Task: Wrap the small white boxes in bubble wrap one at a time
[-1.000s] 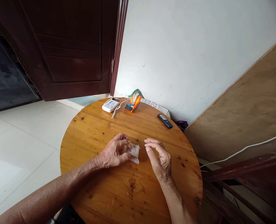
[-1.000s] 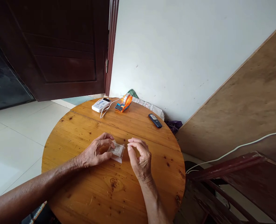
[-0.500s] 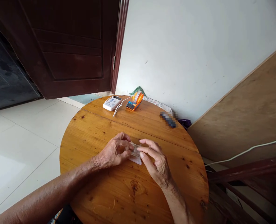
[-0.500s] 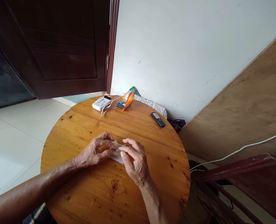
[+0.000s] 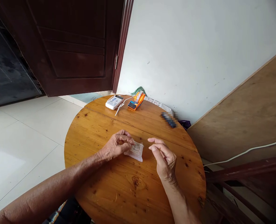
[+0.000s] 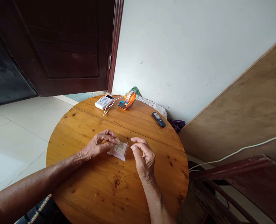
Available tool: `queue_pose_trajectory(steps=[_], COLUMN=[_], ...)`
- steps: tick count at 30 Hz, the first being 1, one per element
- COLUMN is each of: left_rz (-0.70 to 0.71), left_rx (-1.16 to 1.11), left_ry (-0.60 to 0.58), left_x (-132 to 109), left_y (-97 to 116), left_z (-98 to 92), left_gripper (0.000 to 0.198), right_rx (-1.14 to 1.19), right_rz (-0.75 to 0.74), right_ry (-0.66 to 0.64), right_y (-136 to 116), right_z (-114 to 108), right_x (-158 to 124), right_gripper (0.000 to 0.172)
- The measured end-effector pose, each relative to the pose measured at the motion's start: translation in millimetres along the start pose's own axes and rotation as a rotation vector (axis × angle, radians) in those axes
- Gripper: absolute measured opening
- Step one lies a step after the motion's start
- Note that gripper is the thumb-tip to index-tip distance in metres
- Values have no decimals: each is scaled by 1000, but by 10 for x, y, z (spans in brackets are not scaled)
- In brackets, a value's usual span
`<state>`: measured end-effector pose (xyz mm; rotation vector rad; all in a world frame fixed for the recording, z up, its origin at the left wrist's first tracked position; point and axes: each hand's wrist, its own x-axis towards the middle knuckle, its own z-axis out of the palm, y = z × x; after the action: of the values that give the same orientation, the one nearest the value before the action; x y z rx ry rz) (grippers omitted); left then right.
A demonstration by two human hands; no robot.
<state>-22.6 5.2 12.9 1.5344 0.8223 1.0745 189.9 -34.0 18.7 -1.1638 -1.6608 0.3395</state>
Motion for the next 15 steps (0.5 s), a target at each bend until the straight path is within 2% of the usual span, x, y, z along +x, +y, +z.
queue_pose_trajectory(steps=[5, 12, 15], left_rz=[-80, -101, -109], left_rx=[-66, -48, -60], left_ry=[146, 125, 138], left_x=[58, 63, 61], left_y=[41, 57, 39], left_z=[-55, -17, -3], left_gripper=[15, 14, 14], right_rx=[-4, -2, 53], right_rz=[53, 94, 91], right_ry=[-5, -1, 69], right_y=[7, 15, -101], right_z=[16, 42, 41], right_x=[2, 22, 55], right_gripper=[20, 19, 17])
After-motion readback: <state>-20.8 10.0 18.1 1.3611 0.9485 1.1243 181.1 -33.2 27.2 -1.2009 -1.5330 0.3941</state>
